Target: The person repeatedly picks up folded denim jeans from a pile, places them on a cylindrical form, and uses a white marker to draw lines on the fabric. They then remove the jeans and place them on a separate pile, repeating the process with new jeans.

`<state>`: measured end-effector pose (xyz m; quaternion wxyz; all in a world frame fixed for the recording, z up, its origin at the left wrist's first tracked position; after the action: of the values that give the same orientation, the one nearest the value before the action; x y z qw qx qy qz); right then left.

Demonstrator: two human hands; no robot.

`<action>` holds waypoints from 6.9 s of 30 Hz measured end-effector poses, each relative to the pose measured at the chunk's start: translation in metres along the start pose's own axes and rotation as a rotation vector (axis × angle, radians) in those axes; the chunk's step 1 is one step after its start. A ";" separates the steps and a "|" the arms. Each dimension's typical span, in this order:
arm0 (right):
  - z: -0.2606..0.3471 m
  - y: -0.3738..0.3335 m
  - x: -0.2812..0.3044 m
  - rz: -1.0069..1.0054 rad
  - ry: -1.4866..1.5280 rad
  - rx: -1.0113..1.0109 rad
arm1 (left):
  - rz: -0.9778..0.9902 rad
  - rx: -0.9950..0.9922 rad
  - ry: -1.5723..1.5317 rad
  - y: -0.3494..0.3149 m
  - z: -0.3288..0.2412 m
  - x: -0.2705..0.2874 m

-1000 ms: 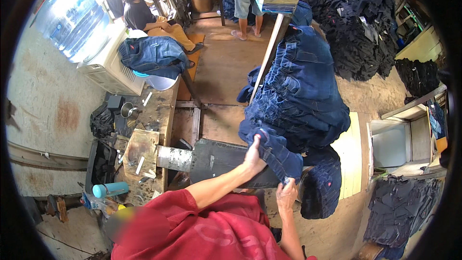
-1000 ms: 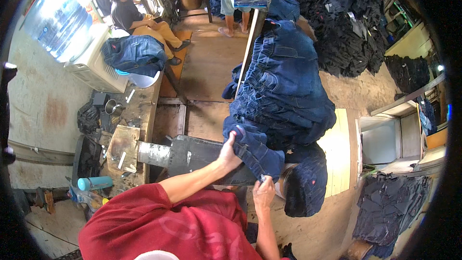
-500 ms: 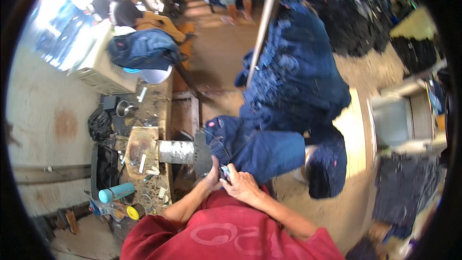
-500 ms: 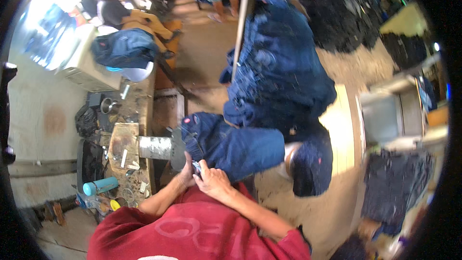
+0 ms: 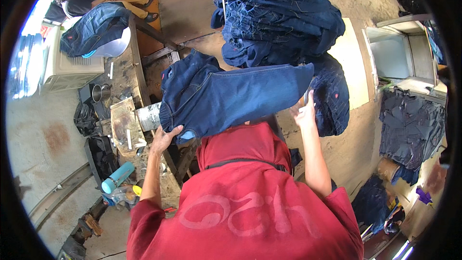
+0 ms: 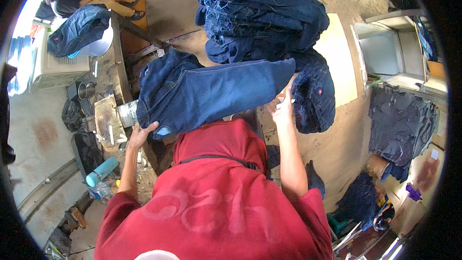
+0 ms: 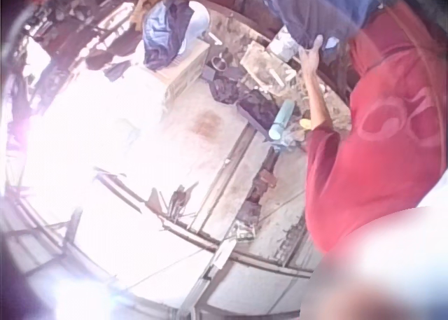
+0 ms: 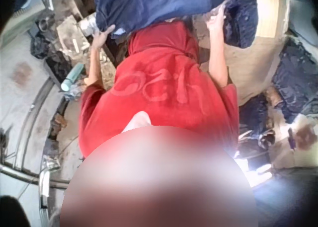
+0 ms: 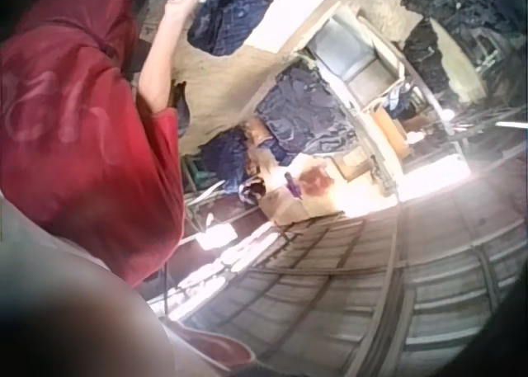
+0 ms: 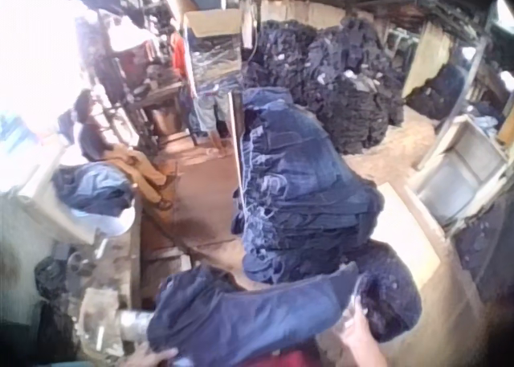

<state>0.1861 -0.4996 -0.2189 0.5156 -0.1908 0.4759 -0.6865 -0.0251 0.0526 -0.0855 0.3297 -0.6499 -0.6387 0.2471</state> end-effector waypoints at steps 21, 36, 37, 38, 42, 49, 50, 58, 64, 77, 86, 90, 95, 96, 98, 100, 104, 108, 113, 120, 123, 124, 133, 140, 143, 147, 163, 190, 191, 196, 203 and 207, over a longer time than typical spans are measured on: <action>0.038 0.071 0.049 -0.298 -0.063 0.403 | -0.368 -0.706 0.900 0.084 -0.125 -0.069; -0.035 -0.147 -0.191 0.093 -1.319 0.653 | 0.217 -0.766 1.046 0.163 -0.155 -0.035; -0.054 -0.157 -0.217 0.175 -1.299 0.725 | 0.172 -0.821 0.989 0.165 -0.158 -0.032; -0.068 -0.166 -0.239 0.203 -1.184 0.867 | 0.187 -0.837 0.987 0.169 -0.157 -0.033; -0.097 -0.178 -0.283 0.281 -1.283 1.089 | 0.283 -0.897 0.991 0.174 -0.156 -0.031; -0.118 -0.173 -0.299 0.282 -1.445 1.080 | 0.422 -0.972 0.940 0.185 -0.161 -0.026; -0.120 -0.171 -0.300 0.264 -1.450 1.071 | 0.414 -0.957 0.940 0.188 -0.159 -0.027; -0.126 -0.163 -0.314 0.167 -1.537 1.135 | 0.388 -0.972 0.863 0.189 -0.151 -0.024; -0.122 -0.161 -0.317 0.183 -1.523 1.062 | 0.418 -0.902 0.914 0.193 -0.143 -0.025; -0.052 -0.165 -0.156 -0.165 -0.924 0.804 | 0.276 -1.222 0.931 0.087 -0.160 -0.092; -0.039 -0.139 -0.147 -0.083 -0.770 0.639 | 0.541 -0.865 1.415 0.056 -0.036 -0.091; -0.041 -0.135 -0.147 0.003 -0.853 0.641 | 0.484 -0.812 1.655 0.035 -0.005 -0.074; -0.040 -0.145 -0.147 0.083 -0.985 0.793 | 0.763 -0.623 1.251 0.019 -0.055 -0.042; -0.040 -0.148 -0.150 0.085 -1.024 0.859 | 0.784 -0.594 1.057 0.028 -0.081 -0.038; -0.044 -0.150 -0.150 0.084 -0.945 0.806 | 0.614 -0.291 0.847 0.069 -0.122 -0.035; -0.052 -0.153 -0.157 0.099 -0.929 0.745 | 0.210 -0.662 0.813 0.112 -0.180 -0.058; -0.067 -0.168 -0.193 0.111 -1.129 0.852 | 0.124 -0.496 1.076 0.211 -0.183 -0.107; -0.086 -0.179 -0.232 0.144 -1.175 0.926 | 0.405 -0.436 0.889 0.266 -0.159 -0.099; -0.103 -0.173 -0.284 0.243 -1.426 1.098 | 0.194 -0.783 1.045 0.284 -0.173 -0.086; -0.113 -0.149 -0.325 0.154 -1.588 1.080 | 0.043 -0.712 0.931 0.302 -0.168 -0.083; -0.116 -0.137 -0.338 0.135 -1.634 1.055 | 0.022 -0.746 0.877 0.300 -0.167 -0.082; -0.117 -0.136 -0.339 0.134 -1.648 1.035 | 0.017 -0.741 0.889 0.300 -0.166 -0.082; -0.135 -0.184 -0.288 0.161 -1.674 1.103 | -0.004 -0.765 0.854 0.301 -0.166 -0.083; -0.128 -0.154 -0.304 0.206 -1.531 1.065 | 0.008 -0.783 0.843 0.302 -0.163 -0.084; -0.127 -0.145 -0.315 0.154 -1.580 1.107 | -0.005 -0.818 0.805 0.301 -0.165 -0.083; -0.133 -0.146 -0.311 0.154 -1.684 1.034 | -0.002 -0.790 0.822 0.302 -0.164 -0.083; -0.132 -0.153 -0.300 0.150 -1.643 1.123 | -0.001 -0.748 0.817 0.302 -0.165 -0.082; -0.129 -0.160 -0.288 0.192 -1.647 1.100 | 0.007 -0.729 0.844 0.302 -0.164 -0.083; -0.130 -0.161 -0.286 0.201 -1.664 1.067 | 0.003 -0.727 0.843 0.302 -0.165 -0.083; -0.128 -0.164 -0.282 0.173 -1.569 1.091 | 0.010 -0.730 0.836 0.301 -0.166 -0.084; -0.131 -0.161 -0.284 0.175 -1.640 1.092 | 0.014 -0.728 0.829 0.302 -0.165 -0.084; -0.129 -0.162 -0.282 0.161 -1.616 1.083 | 0.026 -0.751 0.830 0.302 -0.166 -0.084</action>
<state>0.1153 -0.1879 -0.0778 0.7498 -0.3083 -0.3892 -0.4373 0.2941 -0.0395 -0.2086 0.2964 -0.7731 -0.4916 -0.2698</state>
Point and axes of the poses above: each hand's wrist, its own y-axis towards the middle knuckle, its own x-axis out of the back of the hand, z = x × y, the point moved 6 cm from there along y, towards the middle knuckle, and after that the axes turned 13 degrees about z, right-handed, at the moved point
